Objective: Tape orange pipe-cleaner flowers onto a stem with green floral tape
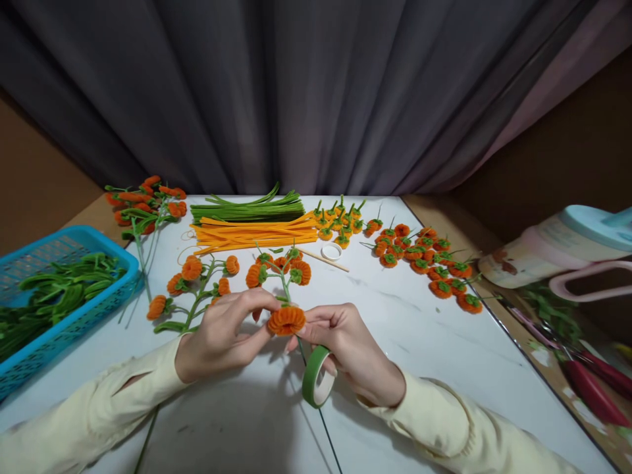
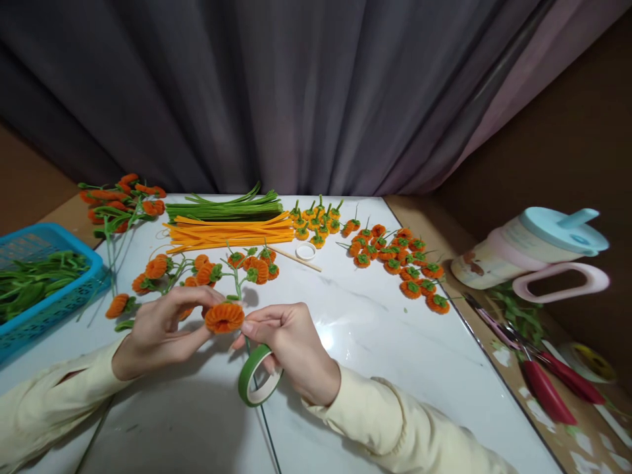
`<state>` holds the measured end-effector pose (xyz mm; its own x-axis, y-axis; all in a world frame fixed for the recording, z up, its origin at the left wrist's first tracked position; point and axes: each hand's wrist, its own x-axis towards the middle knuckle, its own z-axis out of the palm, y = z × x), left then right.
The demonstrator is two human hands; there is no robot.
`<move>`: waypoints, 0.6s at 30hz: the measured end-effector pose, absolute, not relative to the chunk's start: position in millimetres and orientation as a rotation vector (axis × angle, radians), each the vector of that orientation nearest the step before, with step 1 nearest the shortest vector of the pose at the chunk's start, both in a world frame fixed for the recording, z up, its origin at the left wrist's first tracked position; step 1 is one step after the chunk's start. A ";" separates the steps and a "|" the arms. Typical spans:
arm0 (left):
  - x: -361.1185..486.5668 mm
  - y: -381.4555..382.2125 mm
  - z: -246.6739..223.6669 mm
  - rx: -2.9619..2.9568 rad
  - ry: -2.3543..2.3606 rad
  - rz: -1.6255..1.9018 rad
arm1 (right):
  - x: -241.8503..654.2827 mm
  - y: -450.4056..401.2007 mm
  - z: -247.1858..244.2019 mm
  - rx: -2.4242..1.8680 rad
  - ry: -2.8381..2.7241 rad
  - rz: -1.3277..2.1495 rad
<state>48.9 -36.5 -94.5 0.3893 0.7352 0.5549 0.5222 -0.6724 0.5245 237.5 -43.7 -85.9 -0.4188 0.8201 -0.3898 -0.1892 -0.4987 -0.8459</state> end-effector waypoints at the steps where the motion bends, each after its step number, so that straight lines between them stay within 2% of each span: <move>1: 48.7 -36.3 -94.6 2.342 1.132 1.151 | 237.4 -43.8 -85.8 -1.101 -0.976 1.968; 6: 54.9 -37.7 -92.1 1.966 1.215 1.144 | 237.2 -43.7 -83.5 -1.103 -0.973 1.947; 13: 69.4 -46.5 -105.7 1.662 1.021 1.559 | 238.8 -41.2 -78.9 -1.114 -0.969 1.908; 18: 74.8 -42.7 -108.3 1.117 1.040 1.043 | 238.8 -40.6 -82.1 -1.116 -0.981 1.925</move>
<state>74.8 -42.7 -108.3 0.1911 0.9757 -0.1070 -0.1093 0.1295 0.9855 238.8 -40.6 -82.1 -0.3882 0.8417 -0.3754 -0.1904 -0.4718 -0.8609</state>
